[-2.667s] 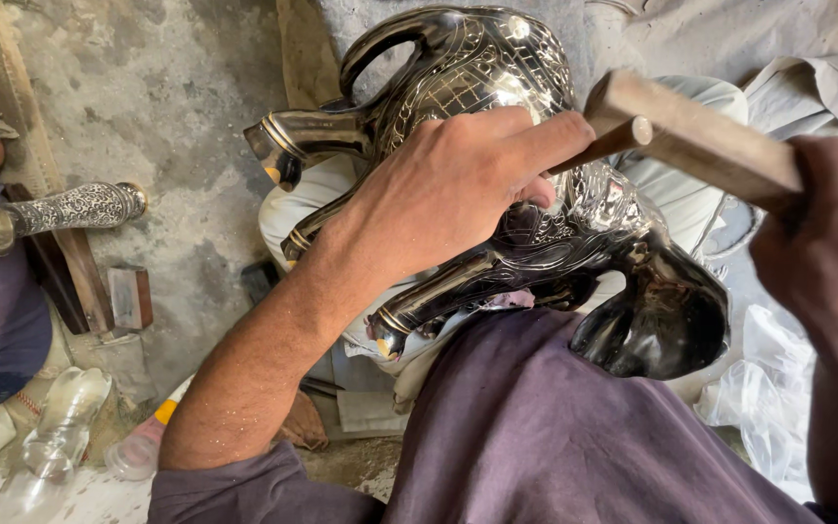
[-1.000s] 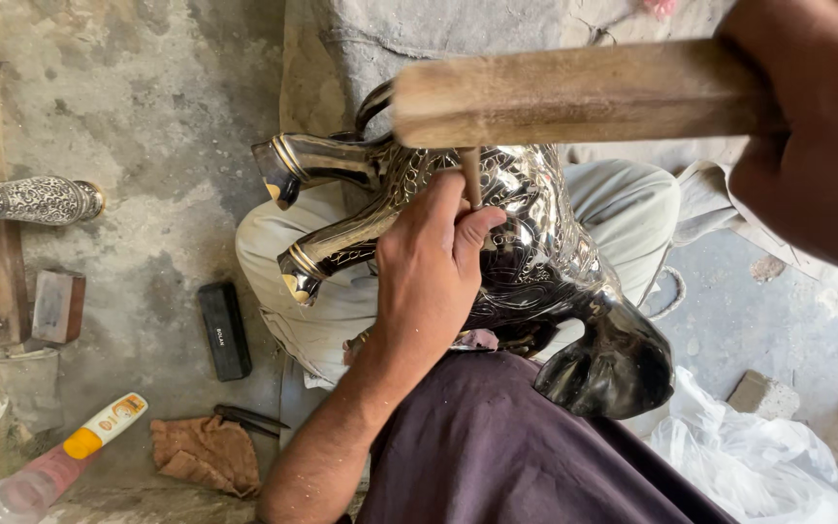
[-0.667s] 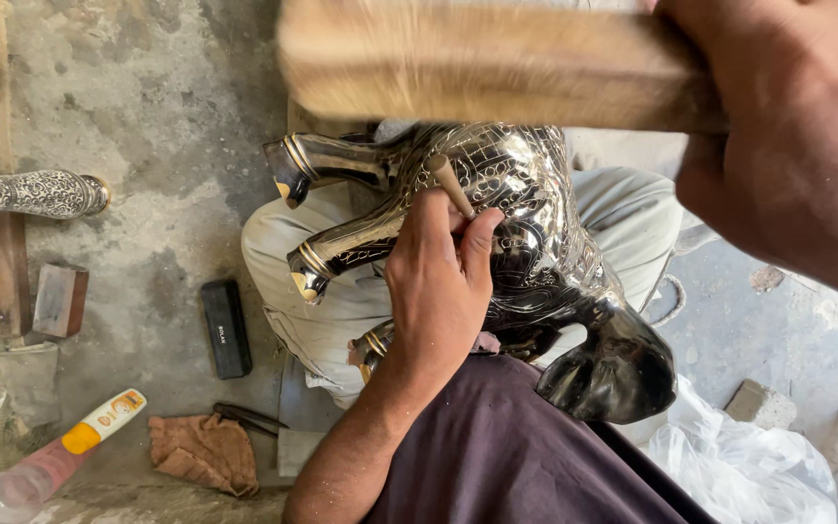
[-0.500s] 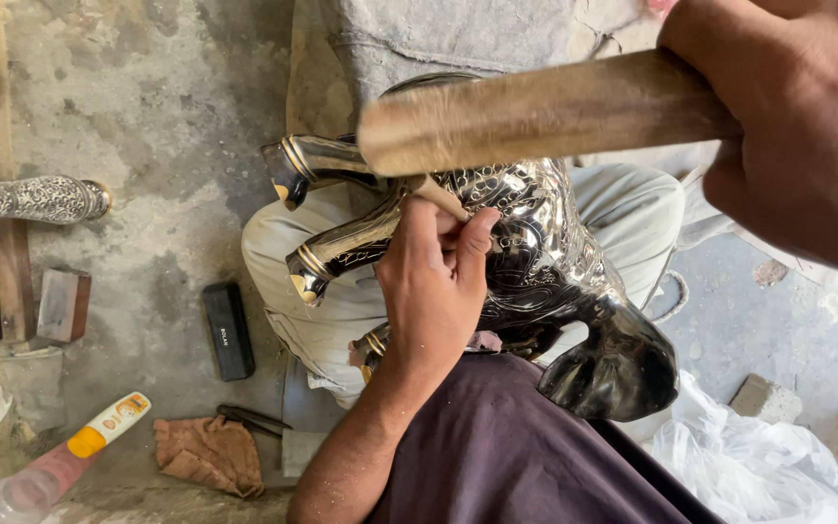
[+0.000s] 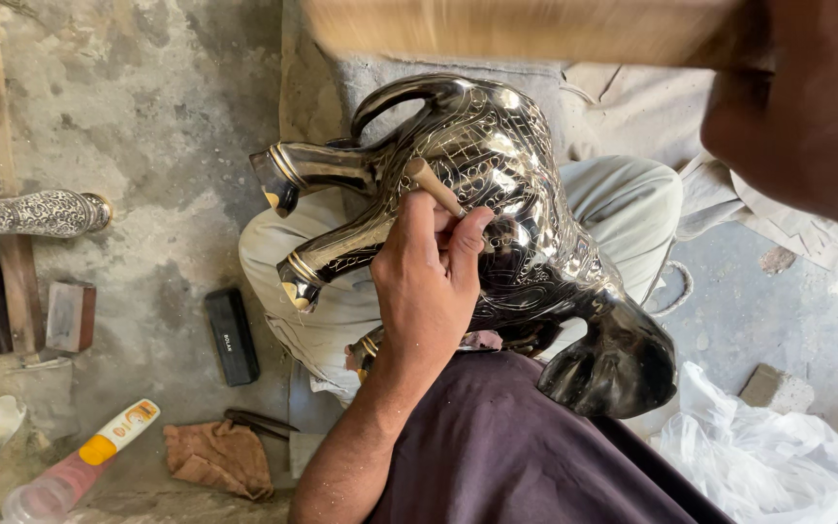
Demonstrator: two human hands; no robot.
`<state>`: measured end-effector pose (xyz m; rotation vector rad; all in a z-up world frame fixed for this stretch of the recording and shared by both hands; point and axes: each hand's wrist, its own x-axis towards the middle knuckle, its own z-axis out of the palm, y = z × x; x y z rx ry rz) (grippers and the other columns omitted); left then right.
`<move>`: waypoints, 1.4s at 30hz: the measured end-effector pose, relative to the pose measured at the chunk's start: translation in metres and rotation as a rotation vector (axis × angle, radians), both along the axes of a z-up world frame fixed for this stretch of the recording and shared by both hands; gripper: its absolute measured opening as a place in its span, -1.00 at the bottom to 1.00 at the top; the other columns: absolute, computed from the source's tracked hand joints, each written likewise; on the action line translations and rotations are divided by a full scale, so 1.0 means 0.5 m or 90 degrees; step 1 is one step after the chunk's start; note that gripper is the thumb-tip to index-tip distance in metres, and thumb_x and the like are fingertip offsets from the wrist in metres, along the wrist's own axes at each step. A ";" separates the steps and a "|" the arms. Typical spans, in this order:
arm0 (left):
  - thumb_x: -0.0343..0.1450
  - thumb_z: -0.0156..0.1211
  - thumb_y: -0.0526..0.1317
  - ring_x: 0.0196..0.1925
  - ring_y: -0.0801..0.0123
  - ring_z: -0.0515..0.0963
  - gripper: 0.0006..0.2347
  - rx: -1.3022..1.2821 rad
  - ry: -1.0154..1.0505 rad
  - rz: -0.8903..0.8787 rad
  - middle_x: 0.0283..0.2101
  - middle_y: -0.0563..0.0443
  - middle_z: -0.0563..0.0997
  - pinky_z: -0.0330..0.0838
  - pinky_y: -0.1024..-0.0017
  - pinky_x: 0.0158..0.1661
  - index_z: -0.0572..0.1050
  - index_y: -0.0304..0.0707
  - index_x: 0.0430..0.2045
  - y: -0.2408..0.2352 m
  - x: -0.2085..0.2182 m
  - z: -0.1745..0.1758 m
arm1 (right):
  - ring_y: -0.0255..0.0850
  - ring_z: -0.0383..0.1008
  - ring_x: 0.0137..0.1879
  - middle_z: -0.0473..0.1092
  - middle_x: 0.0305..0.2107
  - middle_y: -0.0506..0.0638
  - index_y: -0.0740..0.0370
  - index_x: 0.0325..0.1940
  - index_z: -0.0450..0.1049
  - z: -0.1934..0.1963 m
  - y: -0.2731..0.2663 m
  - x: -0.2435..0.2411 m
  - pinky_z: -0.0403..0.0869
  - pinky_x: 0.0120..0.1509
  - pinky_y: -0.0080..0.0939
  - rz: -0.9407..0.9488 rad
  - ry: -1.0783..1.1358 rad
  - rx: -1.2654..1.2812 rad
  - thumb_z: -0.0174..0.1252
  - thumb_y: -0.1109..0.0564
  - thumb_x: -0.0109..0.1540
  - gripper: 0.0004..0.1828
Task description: The person uses a chisel and hammer to engrave intricate patterns onto a metal elephant statue. They hold the chisel against the surface and strike it repeatedly with a wooden mallet to create detailed designs.
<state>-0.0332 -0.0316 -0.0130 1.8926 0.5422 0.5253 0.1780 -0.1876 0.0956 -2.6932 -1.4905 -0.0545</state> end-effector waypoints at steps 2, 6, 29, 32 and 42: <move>0.55 0.21 -0.11 -0.36 0.40 0.67 -0.77 0.027 -0.005 -0.010 -0.37 0.04 0.60 0.54 0.42 -0.40 0.41 -0.33 -0.26 0.001 -0.001 0.003 | 0.01 0.58 -0.30 0.50 -0.27 0.28 0.45 0.10 0.43 0.001 -0.003 -0.003 0.53 -0.29 -0.18 -0.007 0.033 0.004 0.23 0.45 0.19 -0.61; 0.55 0.22 -0.10 -0.36 0.39 0.62 -0.75 0.059 -0.010 -0.049 -0.36 0.03 0.56 0.53 0.41 -0.39 0.41 -0.35 -0.26 0.009 0.003 0.005 | -0.04 0.59 -0.33 0.53 -0.25 0.27 0.41 0.16 0.46 0.012 -0.011 0.000 0.54 -0.32 -0.21 0.076 -0.005 -0.002 0.21 0.51 0.13 -0.51; 0.56 0.11 -0.36 -0.51 0.60 0.57 -0.78 0.304 -0.023 -0.541 -0.39 0.16 0.60 0.42 0.67 -0.67 0.49 0.01 0.05 0.086 0.067 0.016 | -0.02 0.47 -0.12 0.40 -0.07 0.23 0.54 0.04 0.42 -0.153 -0.316 -0.159 0.50 -0.08 -0.18 -0.155 0.061 0.248 0.30 0.40 0.36 -0.77; 0.54 0.10 -0.33 -0.53 0.54 0.54 -0.77 0.343 -0.022 -0.573 -0.47 0.16 0.51 0.46 0.62 -0.61 0.52 0.06 0.03 0.088 0.069 0.030 | -0.02 0.45 -0.10 0.38 -0.04 0.21 0.54 0.03 0.42 -0.170 -0.323 -0.189 0.49 -0.04 -0.18 -0.181 0.035 0.265 0.32 0.38 0.39 -0.79; 0.58 0.19 -0.33 -0.46 0.52 0.55 -0.82 0.321 -0.072 -0.554 -0.37 0.07 0.52 0.49 0.64 -0.60 0.48 -0.15 0.07 0.086 0.063 0.027 | -0.11 0.40 -0.30 0.40 -0.40 0.10 0.32 -0.19 0.38 -0.205 -0.292 -0.237 0.38 -0.14 -0.11 -0.310 -0.051 0.219 0.25 0.30 0.30 -0.85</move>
